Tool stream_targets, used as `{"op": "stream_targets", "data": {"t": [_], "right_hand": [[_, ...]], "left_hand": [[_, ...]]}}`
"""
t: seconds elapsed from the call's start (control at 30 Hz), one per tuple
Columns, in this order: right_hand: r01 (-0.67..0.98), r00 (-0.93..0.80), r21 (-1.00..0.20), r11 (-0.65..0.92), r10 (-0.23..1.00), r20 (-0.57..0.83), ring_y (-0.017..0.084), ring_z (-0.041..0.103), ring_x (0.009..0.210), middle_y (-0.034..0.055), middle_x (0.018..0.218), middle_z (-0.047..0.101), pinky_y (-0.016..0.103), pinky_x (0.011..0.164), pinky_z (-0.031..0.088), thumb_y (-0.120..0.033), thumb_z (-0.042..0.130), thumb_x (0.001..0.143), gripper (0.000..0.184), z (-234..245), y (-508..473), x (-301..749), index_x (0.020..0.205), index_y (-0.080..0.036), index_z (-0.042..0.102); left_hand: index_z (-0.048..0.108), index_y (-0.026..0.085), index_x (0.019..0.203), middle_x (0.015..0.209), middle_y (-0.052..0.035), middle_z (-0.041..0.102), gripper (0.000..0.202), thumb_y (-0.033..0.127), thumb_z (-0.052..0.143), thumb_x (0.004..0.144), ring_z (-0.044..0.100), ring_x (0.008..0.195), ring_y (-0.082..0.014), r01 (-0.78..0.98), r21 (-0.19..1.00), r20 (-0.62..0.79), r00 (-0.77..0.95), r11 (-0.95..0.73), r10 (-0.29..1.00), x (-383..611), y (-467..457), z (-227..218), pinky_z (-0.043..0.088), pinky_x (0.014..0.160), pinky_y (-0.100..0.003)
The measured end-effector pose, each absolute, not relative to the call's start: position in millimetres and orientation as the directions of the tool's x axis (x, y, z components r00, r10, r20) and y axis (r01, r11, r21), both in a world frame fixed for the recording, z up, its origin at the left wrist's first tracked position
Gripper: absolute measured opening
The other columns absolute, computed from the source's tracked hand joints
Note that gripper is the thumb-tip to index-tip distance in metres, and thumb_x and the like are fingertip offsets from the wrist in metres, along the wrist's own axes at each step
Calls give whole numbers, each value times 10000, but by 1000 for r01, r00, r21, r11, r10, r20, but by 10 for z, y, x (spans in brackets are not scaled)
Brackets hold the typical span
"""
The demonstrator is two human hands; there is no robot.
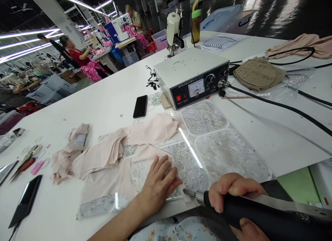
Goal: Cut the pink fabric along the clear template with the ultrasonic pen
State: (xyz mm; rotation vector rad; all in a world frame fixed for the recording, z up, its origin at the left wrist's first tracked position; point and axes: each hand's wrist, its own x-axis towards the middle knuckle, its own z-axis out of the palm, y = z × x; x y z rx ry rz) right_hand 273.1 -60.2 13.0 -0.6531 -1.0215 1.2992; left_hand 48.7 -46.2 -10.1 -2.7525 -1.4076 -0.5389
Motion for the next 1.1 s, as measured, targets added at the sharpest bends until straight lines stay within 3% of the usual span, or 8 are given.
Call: {"op": "stream_targets", "data": {"t": [0.37,0.73,0.97,1.1], "right_hand": [[-424,-30,-879,220,966,257,155,598,632,12,762,568,309,568,539,-322,553,860,108,181,-594,2713,959,-279,546],[-423,-55,-879,220,962,267,166,586,664,16,767,568,321,592,522,-323,521,882,124,150,-619,2725,998,-280,515],[-453,-60,-881,133,982,179,173,576,694,28,779,553,330,636,525,-322,533,879,110,164,-647,2711,985,-291,532],[-461,-44,-868,185,972,231,170,582,663,28,778,550,332,611,532,-315,545,872,114,173,-625,2720,982,-288,552]], "left_hand": [[551,142,1082,1116,-137,660,155,240,547,961,576,1179,-308,765,140,338,560,-629,756,460,-446,-123,476,991,-559],[575,155,995,1177,-147,638,119,266,572,952,496,1294,-339,758,147,300,578,-635,759,400,-475,-170,444,1039,-601],[570,148,961,1208,-156,630,106,243,608,929,469,1320,-343,753,166,312,572,-637,758,397,-484,-183,411,1062,-602],[569,152,956,1202,-153,633,107,251,604,931,479,1313,-336,752,154,330,572,-641,751,405,-482,-194,408,1068,-592]]}}
